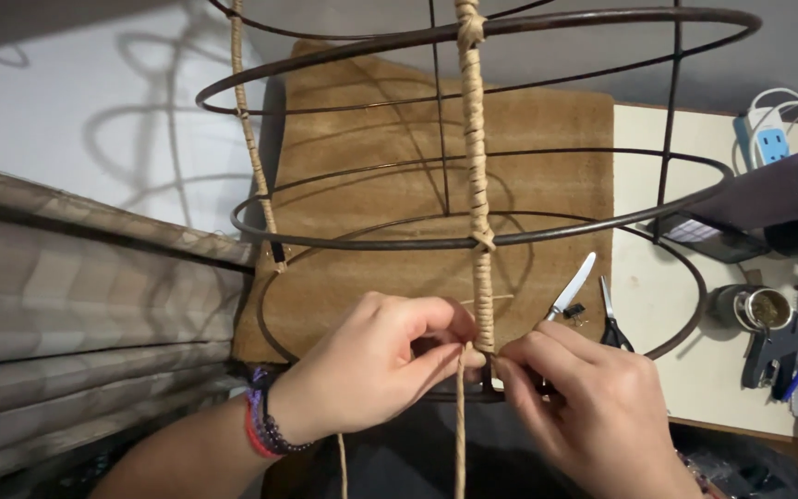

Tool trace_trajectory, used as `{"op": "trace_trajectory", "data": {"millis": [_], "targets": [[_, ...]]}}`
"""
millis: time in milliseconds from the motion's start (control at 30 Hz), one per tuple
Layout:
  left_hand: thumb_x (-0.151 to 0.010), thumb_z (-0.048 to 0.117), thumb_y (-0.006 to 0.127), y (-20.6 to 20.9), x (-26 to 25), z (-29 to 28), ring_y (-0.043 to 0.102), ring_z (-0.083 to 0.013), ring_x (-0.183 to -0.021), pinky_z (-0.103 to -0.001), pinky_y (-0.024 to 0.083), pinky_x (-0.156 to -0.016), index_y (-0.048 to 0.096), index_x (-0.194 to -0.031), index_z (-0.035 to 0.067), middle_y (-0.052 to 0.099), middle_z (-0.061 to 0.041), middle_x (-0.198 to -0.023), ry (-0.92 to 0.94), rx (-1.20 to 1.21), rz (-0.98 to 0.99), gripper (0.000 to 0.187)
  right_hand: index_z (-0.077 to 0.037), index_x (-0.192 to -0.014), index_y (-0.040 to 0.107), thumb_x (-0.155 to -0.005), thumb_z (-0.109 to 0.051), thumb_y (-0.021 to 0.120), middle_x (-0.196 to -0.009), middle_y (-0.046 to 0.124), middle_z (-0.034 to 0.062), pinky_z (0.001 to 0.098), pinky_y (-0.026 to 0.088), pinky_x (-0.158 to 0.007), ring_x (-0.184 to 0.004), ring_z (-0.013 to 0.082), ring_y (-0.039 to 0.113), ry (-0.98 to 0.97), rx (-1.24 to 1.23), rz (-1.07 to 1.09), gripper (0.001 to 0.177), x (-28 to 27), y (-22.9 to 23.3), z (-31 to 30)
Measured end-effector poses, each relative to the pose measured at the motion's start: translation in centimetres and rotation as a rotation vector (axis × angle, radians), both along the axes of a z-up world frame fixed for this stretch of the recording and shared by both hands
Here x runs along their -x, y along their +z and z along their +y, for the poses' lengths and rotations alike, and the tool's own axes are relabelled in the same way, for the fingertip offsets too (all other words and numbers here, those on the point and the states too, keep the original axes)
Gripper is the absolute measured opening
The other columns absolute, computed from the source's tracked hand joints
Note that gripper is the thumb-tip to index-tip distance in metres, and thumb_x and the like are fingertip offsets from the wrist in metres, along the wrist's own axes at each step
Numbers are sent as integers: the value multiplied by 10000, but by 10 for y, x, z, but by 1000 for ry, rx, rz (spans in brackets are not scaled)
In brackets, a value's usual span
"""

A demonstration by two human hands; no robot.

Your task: Assembling a decorative furniture component by wrapping and knotting cord around a metal frame structure.

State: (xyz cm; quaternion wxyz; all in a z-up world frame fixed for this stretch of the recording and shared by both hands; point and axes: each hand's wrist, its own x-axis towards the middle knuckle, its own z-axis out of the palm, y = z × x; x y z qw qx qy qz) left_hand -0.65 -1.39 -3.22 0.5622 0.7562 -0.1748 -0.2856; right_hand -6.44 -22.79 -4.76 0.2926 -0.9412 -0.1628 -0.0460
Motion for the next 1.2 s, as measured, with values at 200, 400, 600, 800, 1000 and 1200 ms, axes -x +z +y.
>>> {"op": "trace_trajectory", "data": {"millis": [200,400,600,800,1000,1200], "targets": [[-948,214,674,-3,0,0,675,-27,-809,-221,586,-686,755,-975,58,803,-5,-913,-16,68,-44,178,-176,-854,688,-929,-194,644,-750,652,-40,262,461,-504,-571,139,615,13,-64,-49,89,-1,6,3],[-975,215,627,3,-1,2,818,-100,-784,-203,626,-630,726,-992,45,801,-34,-866,-51,80,1,197,-114,-817,667,-910,-104,645,-720,616,7,281,427,-509,-563,168,555,-4,-126,-126,96,-2,5,6],[-959,213,643,3,-1,1,811,-73,-765,-196,632,-648,729,-999,54,822,-32,-816,-51,35,2,184,-124,-813,672,-904,-110,653,-685,572,0,281,417,-491,-530,163,514,-6,-135,-125,94,0,0,3],[-954,191,686,-2,0,5,685,-154,-620,-276,505,-588,682,-962,83,745,-16,-762,-84,-10,-386,108,-131,-840,678,-919,-141,645,-708,596,0,290,435,-501,-551,168,552,7,-110,-120,86,-1,2,0],[-932,189,687,4,10,7,715,-200,-596,-324,524,-587,619,-887,131,758,40,-741,-31,-110,-432,100,-102,-814,655,-903,-91,641,-713,595,13,277,417,-509,-543,167,520,-12,-146,-129,91,0,1,4],[-927,204,675,3,22,5,758,-201,-638,-356,556,-623,597,-932,164,788,79,-757,29,-206,-436,88,-118,-816,656,-902,-87,642,-701,579,2,282,414,-498,-547,163,519,-18,-119,-145,93,0,2,5]]}}
